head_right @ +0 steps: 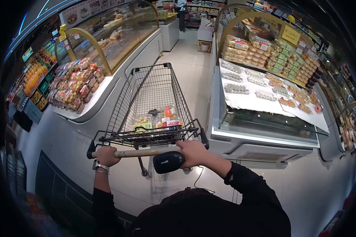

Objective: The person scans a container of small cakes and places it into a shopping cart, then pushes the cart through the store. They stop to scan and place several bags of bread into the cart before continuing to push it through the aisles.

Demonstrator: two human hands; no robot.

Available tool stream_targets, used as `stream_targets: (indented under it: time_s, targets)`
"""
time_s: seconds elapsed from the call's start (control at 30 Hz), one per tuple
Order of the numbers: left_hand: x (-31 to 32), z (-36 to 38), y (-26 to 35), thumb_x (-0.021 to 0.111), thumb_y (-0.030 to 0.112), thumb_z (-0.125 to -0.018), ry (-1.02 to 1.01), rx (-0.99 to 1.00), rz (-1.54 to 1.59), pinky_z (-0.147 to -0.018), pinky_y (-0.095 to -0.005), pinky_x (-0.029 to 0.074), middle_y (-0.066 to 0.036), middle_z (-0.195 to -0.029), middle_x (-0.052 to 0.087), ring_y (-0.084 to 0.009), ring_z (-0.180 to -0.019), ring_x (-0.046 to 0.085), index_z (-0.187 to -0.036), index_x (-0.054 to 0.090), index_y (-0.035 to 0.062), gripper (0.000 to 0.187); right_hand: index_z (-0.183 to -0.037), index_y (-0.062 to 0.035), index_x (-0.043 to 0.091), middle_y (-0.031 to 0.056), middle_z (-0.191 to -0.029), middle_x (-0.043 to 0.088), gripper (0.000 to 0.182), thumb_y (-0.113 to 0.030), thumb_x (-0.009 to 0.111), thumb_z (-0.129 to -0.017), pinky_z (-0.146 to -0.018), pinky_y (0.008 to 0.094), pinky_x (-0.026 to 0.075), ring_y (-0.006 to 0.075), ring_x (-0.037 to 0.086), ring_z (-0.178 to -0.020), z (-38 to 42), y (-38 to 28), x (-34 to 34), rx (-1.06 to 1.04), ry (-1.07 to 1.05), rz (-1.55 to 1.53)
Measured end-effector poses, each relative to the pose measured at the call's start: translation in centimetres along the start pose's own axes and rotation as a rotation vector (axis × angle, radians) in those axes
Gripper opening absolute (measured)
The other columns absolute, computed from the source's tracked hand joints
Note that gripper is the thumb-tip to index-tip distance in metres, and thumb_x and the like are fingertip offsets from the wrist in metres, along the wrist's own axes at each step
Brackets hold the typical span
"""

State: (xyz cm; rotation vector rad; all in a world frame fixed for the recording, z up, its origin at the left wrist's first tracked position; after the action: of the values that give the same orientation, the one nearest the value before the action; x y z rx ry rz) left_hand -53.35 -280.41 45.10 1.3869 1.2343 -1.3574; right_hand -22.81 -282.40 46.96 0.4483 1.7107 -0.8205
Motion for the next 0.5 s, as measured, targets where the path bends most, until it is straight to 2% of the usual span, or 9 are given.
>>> stream_targets:
  time_s: [0.03,0.1,0.17,0.23,0.33,0.37,0.5]
  targets:
    - [0.4,1.1,0.2,0.067,0.037,-0.060,-0.012,-0.012,0.010,-0.052,-0.0385,0.049,-0.007,-0.058,0.060,-0.0265,-0.055,0.061,-0.057,0.064,0.0126,0.024,-0.079,-0.0071,0.064,0.0086,-0.087,0.054,0.045,-0.045,0.072,-0.056,-0.065,0.0397,0.050,0.0280,0.060,-0.079,0.6,-0.4,0.0,0.006,-0.011,0.001]
    - [-0.2,3.7,1.8,0.067,0.035,-0.059,0.050,-0.032,0.041,-0.053,-0.0382,0.050,-0.007,-0.059,0.061,-0.0258,-0.057,0.062,-0.059,0.064,0.0131,0.022,-0.089,-0.0065,0.061,0.0084,-0.087,0.056,0.054,-0.045,0.074,-0.055,-0.062,0.0400,0.048,0.0289,0.060,-0.078,2.6,-1.1,-0.1,-0.119,-0.018,0.024]
    - [-0.2,6.1,3.4,0.065,0.035,-0.060,0.065,-0.045,0.060,-0.052,-0.0377,0.049,-0.006,-0.060,0.061,-0.0253,-0.056,0.062,-0.059,0.064,0.0131,0.022,-0.089,-0.0079,0.063,0.0071,-0.087,0.056,0.050,-0.043,0.074,-0.055,-0.061,0.0390,0.048,0.0277,0.059,-0.077,4.5,-1.7,-0.6,-0.120,0.006,0.003]
    - [-1.1,8.9,5.2,0.065,0.035,-0.059,0.051,-0.071,0.104,-0.053,-0.0373,0.049,-0.006,-0.060,0.061,-0.0249,-0.055,0.061,-0.059,0.064,0.0134,0.022,-0.079,-0.0111,0.067,0.0062,-0.089,0.055,0.035,-0.039,0.070,-0.058,-0.060,0.0370,0.048,0.0258,0.059,-0.074,6.6,-2.7,-1.0,-0.194,0.025,0.017]
    - [-1.7,13.2,7.4,0.065,0.034,-0.059,0.121,-0.091,0.121,-0.052,-0.0370,0.049,-0.007,-0.059,0.060,-0.0246,-0.055,0.061,-0.058,0.063,0.0136,0.021,-0.076,-0.0127,0.066,0.0062,-0.090,0.055,0.030,-0.036,0.068,-0.058,-0.059,0.0367,0.047,0.0253,0.059,-0.075,9.7,-3.6,-0.3,-0.259,-0.012,0.083]
    - [-1.3,14.6,8.0,0.067,0.035,-0.058,0.073,-0.116,0.123,-0.054,-0.0373,0.050,-0.006,-0.059,0.060,-0.0241,-0.058,0.062,-0.063,0.065,0.0134,0.022,-0.075,-0.0133,0.066,0.0062,-0.090,0.055,0.029,-0.036,0.068,-0.058,-0.059,0.0366,0.047,0.0252,0.058,-0.076,10.7,-4.2,-0.2,-0.288,-0.009,0.082]
    - [-2.0,20.5,10.5,0.067,0.034,-0.057,0.067,-0.191,0.134,-0.053,-0.0376,0.049,-0.007,-0.058,0.060,-0.0246,-0.056,0.061,-0.060,0.063,0.0133,0.022,-0.073,-0.0155,0.065,0.0051,-0.090,0.056,0.027,-0.036,0.067,-0.056,-0.059,0.0361,0.047,0.0243,0.059,-0.076,14.3,-6.6,0.1,-0.378,-0.067,0.085]
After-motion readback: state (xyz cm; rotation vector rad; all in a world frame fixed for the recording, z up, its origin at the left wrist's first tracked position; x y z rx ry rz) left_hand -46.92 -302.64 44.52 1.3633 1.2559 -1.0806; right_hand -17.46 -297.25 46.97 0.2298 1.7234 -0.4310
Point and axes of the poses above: each hand's wrist, its own z-axis away from the middle knuckle, its own x-axis out of the palm, y = z × x, the point moved 8 cm from there along -z, towards the middle knuckle
